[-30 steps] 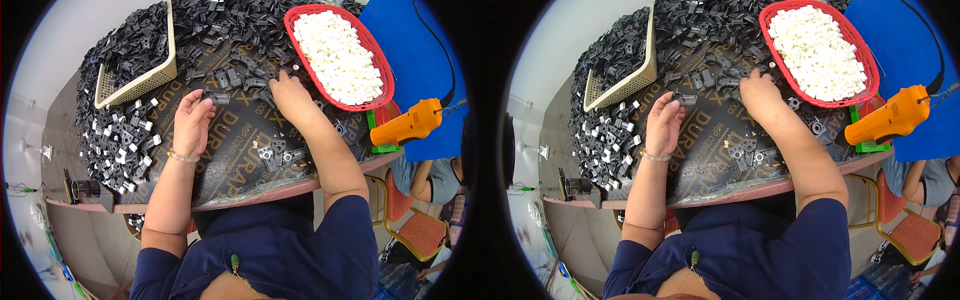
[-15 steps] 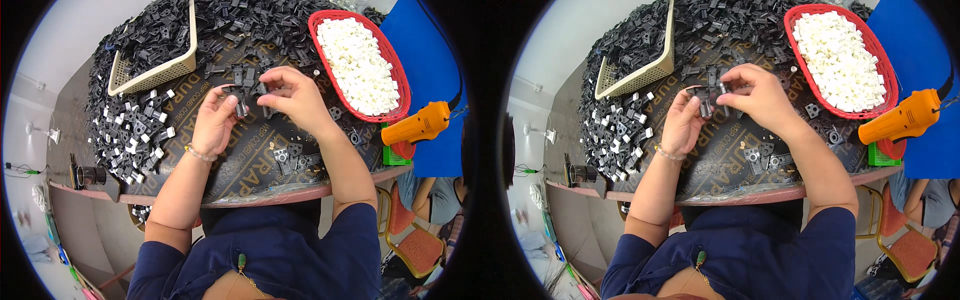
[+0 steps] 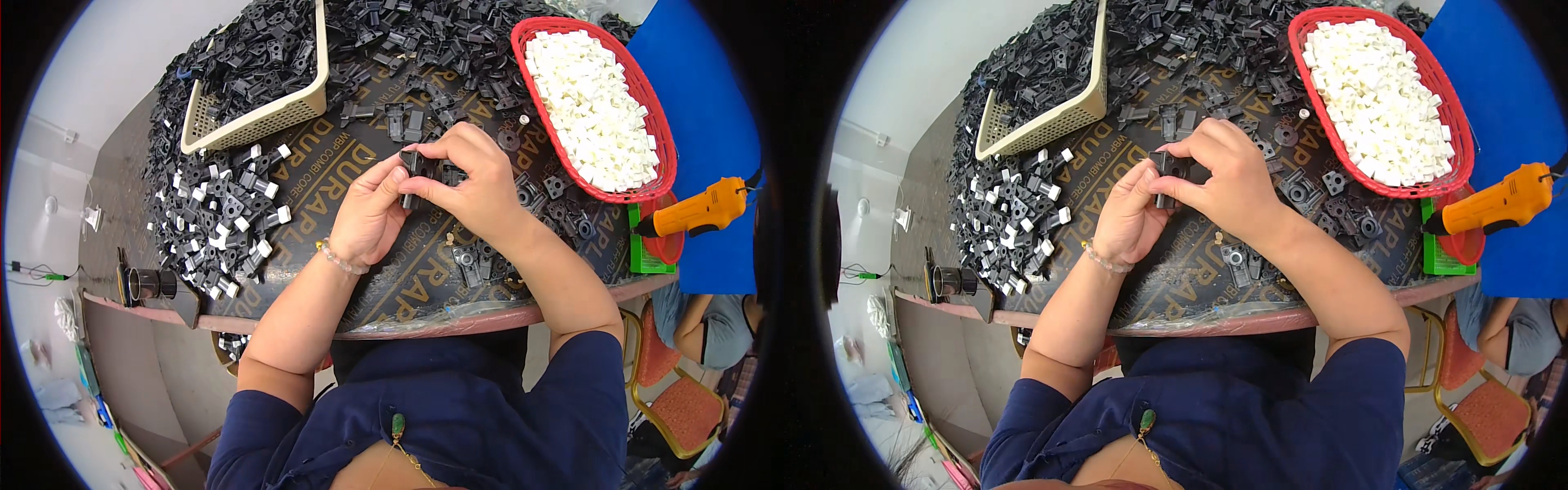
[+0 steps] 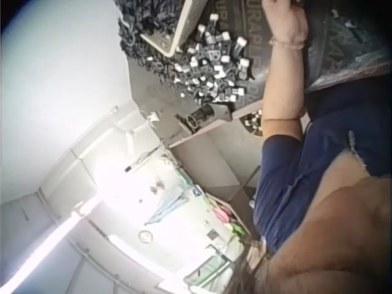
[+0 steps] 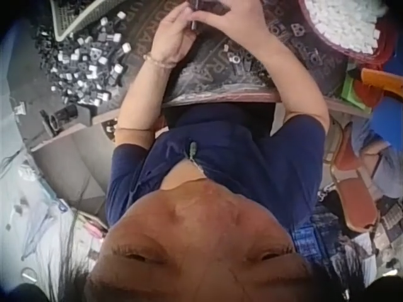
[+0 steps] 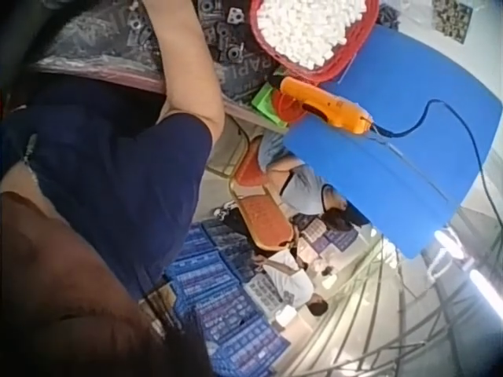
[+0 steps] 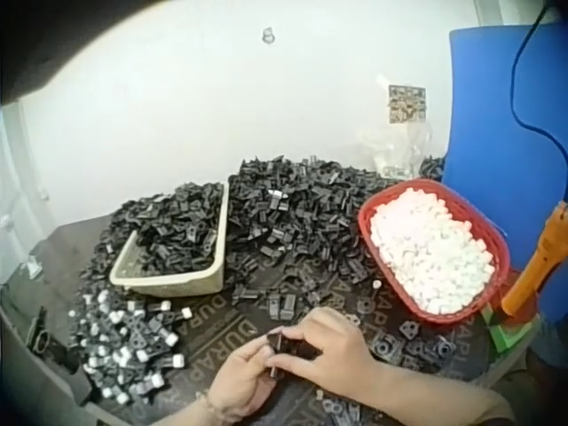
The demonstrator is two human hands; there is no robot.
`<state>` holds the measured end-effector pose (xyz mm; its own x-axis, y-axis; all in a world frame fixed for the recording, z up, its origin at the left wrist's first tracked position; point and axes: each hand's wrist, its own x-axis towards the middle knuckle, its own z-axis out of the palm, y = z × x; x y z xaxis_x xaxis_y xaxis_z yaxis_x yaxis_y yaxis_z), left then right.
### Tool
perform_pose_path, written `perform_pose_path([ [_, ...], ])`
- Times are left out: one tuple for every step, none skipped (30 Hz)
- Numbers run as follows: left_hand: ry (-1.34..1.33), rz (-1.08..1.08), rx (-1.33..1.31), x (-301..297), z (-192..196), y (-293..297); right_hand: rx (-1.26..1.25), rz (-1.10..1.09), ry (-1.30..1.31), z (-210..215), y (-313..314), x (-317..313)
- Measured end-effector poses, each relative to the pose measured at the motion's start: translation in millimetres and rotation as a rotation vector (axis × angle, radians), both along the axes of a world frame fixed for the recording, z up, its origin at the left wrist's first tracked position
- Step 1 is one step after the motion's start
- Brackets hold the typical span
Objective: Assembling small white plastic inserts into larger black plastic housings at a factory workbench.
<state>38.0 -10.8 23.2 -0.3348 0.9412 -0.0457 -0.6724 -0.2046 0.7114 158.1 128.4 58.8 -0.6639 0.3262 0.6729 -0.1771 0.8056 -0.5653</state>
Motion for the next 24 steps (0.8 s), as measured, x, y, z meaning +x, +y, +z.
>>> perform_pose_path([
  [-0.026,-0.033,0.044,-2,-1,0,0.066,-0.019,0.028,0,-1,0],
  [-0.053,-0.066,0.088,-3,-1,-1,0.067,-0.019,0.028,1,1,0],
  [-0.052,-0.067,0.089,-4,0,-2,0.118,-0.054,0.041,1,3,0],
  [-0.050,-0.101,0.111,-4,2,-2,0.169,-0.091,0.051,1,7,1],
  [-0.049,-0.136,0.134,-2,3,-2,0.171,-0.095,0.049,0,9,1],
  [0.131,-0.053,0.120,7,0,-1,0.035,-0.069,-0.010,-2,13,1],
  [0.129,-0.059,0.125,8,1,-1,-0.100,-0.045,-0.069,-2,14,3],
  [0.243,-0.025,0.040,8,1,-2,-0.248,-0.015,-0.180,1,15,5],
  [0.357,0.010,-0.044,6,1,-2,-0.245,-0.024,-0.181,5,15,6],
  [0.427,0.051,-0.080,4,1,-1,-0.427,0.075,-0.267,9,15,7],
  [0.490,0.110,-0.104,3,-1,-2,-0.611,0.174,-0.350,12,16,9],
  [0.513,0.142,-0.107,3,-1,-3,-0.624,0.255,-0.336,14,18,10],
  [0.538,0.176,-0.110,2,-1,-4,-0.624,0.246,-0.336,16,19,12],
  [0.537,0.168,-0.107,2,0,-5,-0.615,0.262,-0.335,18,21,14],
  [0.601,0.156,-0.110,2,3,-5,-0.607,0.279,-0.335,20,23,15],
  [0.664,0.144,-0.113,3,5,-6,-0.601,0.270,-0.340,22,23,16],
  [0.664,0.137,-0.110,3,6,-6,-0.601,0.263,-0.339,23,24,17],
  [0.688,0.116,-0.121,3,8,-6,-0.502,0.271,-0.325,24,26,18],
  [0.713,0.097,-0.131,2,8,-7,-0.402,0.280,-0.312,25,26,19],
  [0.729,0.102,-0.135,1,9,-8,-0.400,0.285,-0.307,29,24,20],
  [0.730,0.098,-0.134,2,8,-7,-0.401,0.280,-0.306,29,25,21],
  [0.700,0.091,-0.121,3,7,-7,-0.401,0.300,-0.323,30,26,22],
  [0.671,0.084,-0.109,3,6,-6,-0.401,0.319,-0.340,30,29,22],
  [0.672,0.083,-0.109,3,7,-5,-0.335,0.238,-0.334,30,33,23],
])
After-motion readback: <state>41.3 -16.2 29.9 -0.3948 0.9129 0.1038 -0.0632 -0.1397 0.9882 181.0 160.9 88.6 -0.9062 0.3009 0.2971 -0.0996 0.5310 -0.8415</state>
